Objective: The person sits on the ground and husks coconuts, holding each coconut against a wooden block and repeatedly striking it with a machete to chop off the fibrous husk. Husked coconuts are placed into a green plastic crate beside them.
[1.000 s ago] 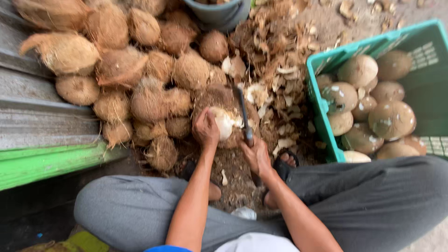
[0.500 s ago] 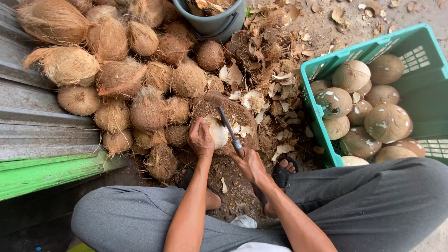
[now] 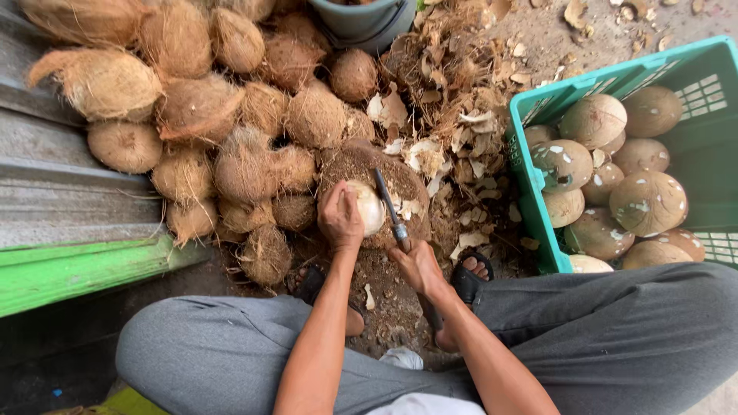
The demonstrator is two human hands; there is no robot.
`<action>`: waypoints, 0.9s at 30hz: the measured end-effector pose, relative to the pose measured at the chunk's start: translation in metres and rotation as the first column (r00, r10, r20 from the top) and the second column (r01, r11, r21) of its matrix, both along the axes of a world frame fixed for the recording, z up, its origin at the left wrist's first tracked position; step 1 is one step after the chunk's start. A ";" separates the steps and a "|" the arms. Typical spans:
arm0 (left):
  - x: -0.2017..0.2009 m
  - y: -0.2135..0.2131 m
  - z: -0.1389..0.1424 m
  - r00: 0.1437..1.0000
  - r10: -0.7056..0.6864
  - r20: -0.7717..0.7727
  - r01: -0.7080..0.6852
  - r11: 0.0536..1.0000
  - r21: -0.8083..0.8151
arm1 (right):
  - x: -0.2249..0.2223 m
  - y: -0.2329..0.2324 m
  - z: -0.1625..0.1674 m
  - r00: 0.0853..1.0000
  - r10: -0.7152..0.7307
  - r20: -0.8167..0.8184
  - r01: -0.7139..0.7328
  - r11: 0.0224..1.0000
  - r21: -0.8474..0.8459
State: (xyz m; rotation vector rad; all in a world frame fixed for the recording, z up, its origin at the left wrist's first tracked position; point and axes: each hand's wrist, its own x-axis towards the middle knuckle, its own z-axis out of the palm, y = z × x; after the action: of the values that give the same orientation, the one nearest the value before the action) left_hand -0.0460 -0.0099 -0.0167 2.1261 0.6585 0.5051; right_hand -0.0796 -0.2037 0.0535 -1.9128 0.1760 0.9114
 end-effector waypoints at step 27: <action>-0.002 0.001 0.009 0.997 0.042 0.059 -0.048 0.994 0.096 | 0.017 -0.015 -0.021 0.998 -0.016 -0.056 0.016 1.000 0.012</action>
State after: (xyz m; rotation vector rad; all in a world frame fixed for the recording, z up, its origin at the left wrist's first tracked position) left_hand -0.0476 -0.0093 -0.0072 2.1831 0.6628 0.6319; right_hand -0.0628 -0.2192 0.0321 -1.8733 0.2183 0.9539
